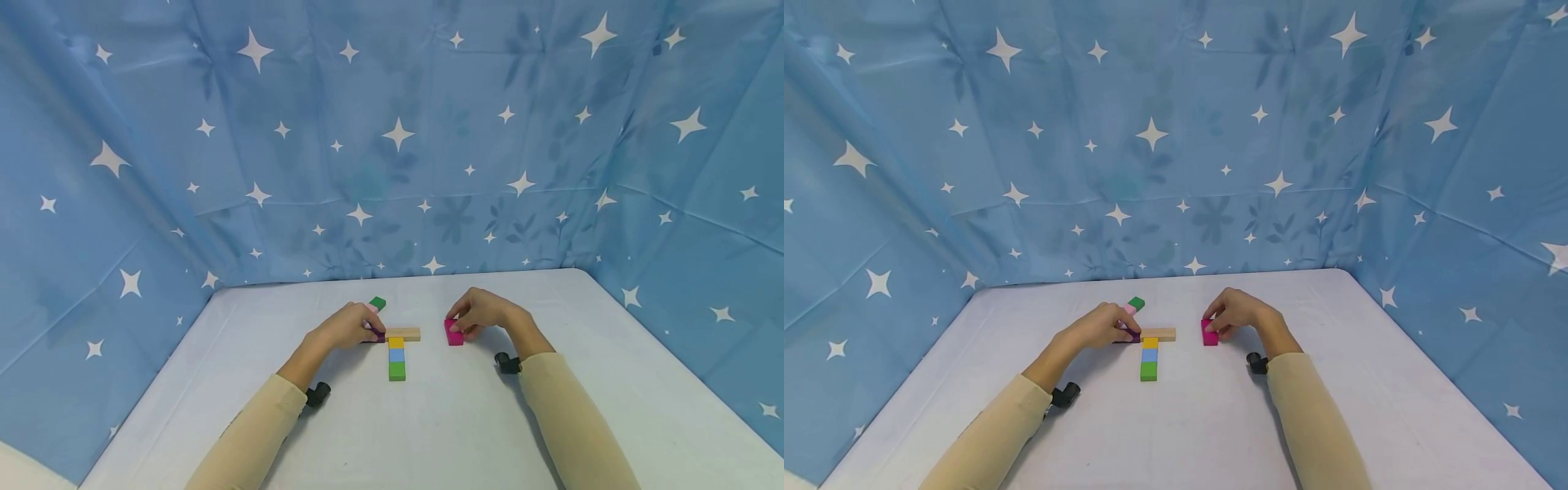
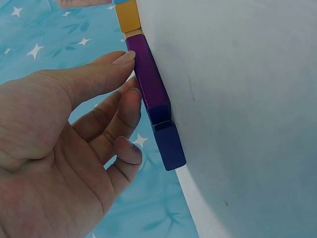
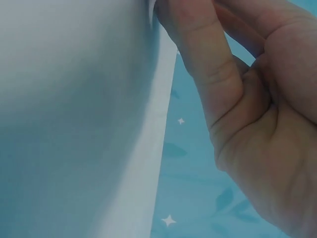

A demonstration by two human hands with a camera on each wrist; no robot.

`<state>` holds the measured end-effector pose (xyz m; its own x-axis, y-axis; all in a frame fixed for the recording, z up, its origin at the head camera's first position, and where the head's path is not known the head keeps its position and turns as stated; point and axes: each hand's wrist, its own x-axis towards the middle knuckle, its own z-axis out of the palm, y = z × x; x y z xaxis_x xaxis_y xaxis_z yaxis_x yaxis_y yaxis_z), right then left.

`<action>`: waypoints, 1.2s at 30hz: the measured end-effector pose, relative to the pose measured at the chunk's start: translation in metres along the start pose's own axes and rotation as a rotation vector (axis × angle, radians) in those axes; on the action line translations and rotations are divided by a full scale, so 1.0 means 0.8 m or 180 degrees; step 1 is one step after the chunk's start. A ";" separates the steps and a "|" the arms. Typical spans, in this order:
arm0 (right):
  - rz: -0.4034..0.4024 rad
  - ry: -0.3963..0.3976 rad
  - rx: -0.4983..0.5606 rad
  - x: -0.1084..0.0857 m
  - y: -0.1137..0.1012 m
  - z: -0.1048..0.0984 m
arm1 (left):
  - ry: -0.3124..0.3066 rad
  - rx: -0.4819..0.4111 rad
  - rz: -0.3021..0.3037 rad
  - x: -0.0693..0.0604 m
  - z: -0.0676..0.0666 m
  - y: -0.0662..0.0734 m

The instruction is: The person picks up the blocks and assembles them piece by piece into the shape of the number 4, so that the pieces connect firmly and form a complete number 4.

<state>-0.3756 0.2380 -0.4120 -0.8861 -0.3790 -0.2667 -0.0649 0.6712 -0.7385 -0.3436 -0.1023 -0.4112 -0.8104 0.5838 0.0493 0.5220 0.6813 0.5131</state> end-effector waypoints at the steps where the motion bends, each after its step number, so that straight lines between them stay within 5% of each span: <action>1: -0.0020 0.0002 0.0011 0.001 0.000 0.001 | -0.0002 0.0006 -0.0012 0.000 0.000 0.001; 27: -0.0064 0.0040 0.0212 0.011 -0.014 0.020 | 0.0005 0.0052 -0.0075 -0.001 -0.001 0.001; 36: -0.0118 0.0174 0.0009 0.017 -0.020 0.026 | -0.0027 0.0072 -0.0044 0.000 0.001 -0.001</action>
<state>-0.3774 0.2087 -0.4163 -0.9069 -0.3683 -0.2049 -0.0970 0.6555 -0.7489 -0.3436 -0.1024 -0.4121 -0.8153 0.5779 0.0350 0.5167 0.6991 0.4942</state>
